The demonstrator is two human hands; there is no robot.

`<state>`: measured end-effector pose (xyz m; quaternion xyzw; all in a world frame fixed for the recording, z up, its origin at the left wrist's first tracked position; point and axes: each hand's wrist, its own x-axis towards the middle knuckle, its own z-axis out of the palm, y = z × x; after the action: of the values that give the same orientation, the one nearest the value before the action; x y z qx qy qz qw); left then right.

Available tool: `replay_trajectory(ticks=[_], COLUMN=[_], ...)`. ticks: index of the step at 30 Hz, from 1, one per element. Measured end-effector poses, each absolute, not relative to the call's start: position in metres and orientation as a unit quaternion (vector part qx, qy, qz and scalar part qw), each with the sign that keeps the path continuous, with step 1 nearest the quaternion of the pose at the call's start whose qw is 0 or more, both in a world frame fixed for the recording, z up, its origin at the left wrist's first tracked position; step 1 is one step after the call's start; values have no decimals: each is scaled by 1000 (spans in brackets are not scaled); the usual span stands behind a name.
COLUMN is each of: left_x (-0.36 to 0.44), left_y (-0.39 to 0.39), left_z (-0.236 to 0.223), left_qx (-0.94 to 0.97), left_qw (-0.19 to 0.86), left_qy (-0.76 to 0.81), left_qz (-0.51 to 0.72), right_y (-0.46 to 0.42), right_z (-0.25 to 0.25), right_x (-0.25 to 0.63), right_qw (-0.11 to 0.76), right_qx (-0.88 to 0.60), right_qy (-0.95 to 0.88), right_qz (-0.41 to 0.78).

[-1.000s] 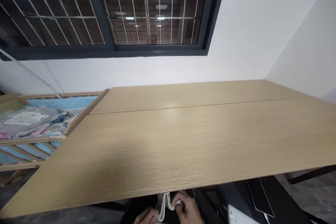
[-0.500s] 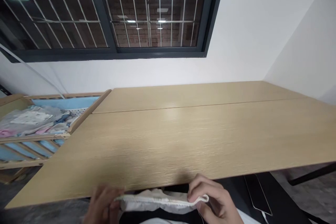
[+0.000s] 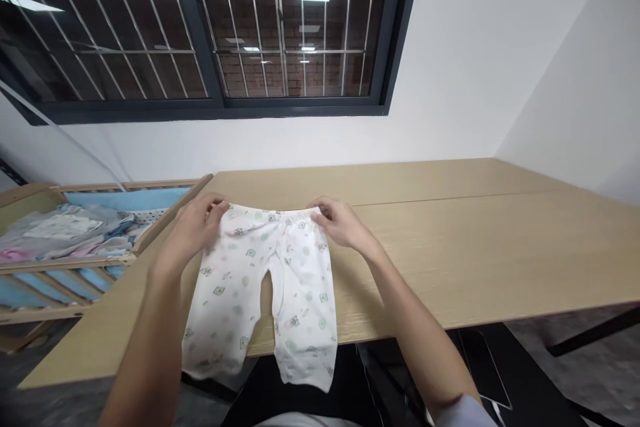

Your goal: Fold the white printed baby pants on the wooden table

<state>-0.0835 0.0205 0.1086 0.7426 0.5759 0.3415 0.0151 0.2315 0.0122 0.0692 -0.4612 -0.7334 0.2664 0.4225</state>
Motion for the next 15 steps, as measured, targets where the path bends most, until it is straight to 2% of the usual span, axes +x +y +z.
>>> replay_trajectory(ticks=[6,15], left_x=[-89,-79], left_y=[127,207], left_z=[63,-10], left_qx=[768,764], left_qw=[96,56], left_qy=[584,627], left_qz=[244,143], right_y=[109,201], right_z=[31,-19], right_x=[223,216], right_qw=[339,277], right_qx=[-540,-623], right_qy=[-737,-697], right_qz=[226,220])
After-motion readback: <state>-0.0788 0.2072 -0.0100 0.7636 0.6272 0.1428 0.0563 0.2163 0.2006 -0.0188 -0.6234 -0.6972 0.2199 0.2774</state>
